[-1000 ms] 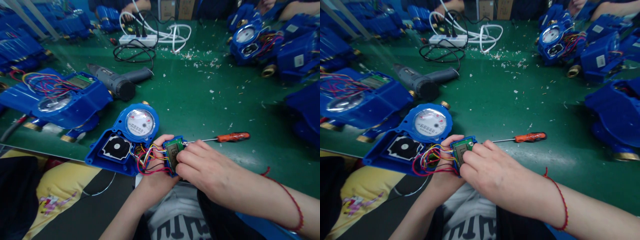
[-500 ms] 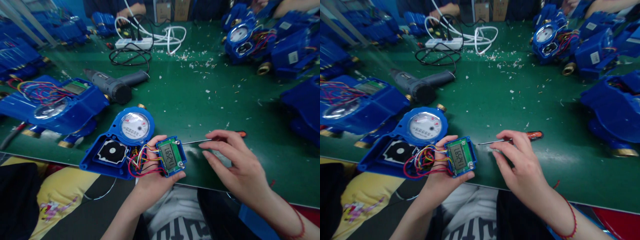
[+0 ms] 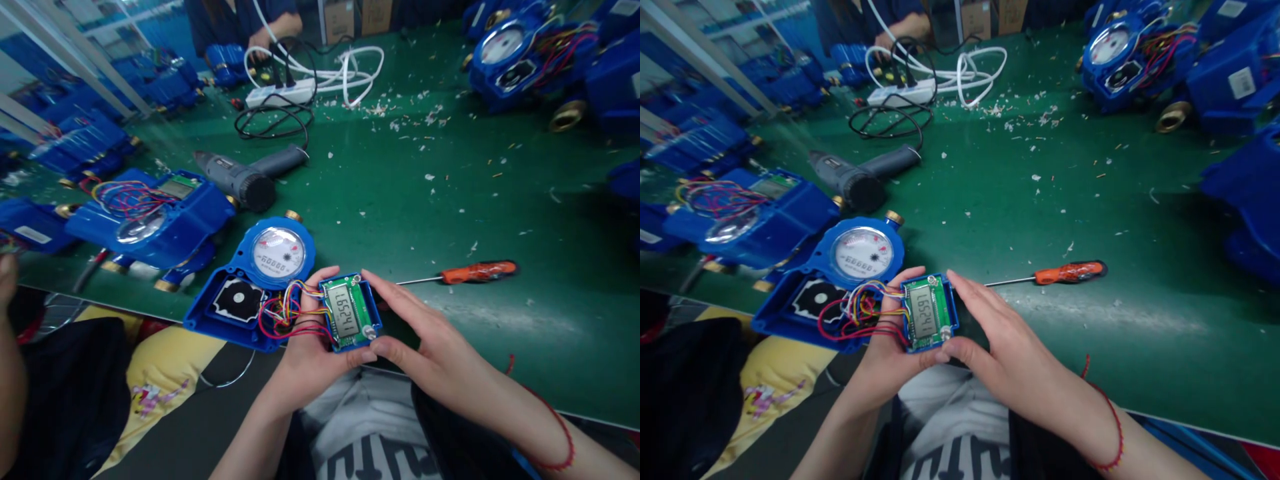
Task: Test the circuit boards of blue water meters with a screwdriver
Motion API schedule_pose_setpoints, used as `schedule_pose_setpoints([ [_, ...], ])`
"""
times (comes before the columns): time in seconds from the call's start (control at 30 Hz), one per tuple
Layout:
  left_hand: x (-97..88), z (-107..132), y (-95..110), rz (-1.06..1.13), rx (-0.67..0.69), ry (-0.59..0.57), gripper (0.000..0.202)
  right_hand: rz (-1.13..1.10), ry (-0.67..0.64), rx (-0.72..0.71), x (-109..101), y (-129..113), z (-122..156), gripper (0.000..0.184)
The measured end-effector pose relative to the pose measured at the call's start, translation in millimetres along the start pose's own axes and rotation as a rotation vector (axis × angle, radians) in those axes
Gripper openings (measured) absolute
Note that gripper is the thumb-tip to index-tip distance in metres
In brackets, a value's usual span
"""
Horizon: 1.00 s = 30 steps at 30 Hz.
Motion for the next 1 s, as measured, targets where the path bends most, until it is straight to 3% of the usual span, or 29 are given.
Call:
schedule_pose_setpoints([
  [0.33,0.7,1,-2,0.176,-0.067,-0.031,0.101,0.007,0.066,0.004,5,4,-1,0.058],
  [0.57,0.6,2,-4,0.192,-0.074,-0.021,0.107,0.026,0.046,0.032,5,6,2,0.060],
  [1.0,-2.1,7,-4,0.217,-0.139,-0.051,0.127,0.105,0.136,-0.027,1,-4,2,0.062],
])
Point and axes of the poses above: each hand's wrist, its own z-axis away from the middle knuckle, its own x-axis out of the palm, y = z × x, the point moved 2 cm from there along -z, towards the middle knuckle, and after that the axes turned 13 degrees about -y, right-handed, at the moved point
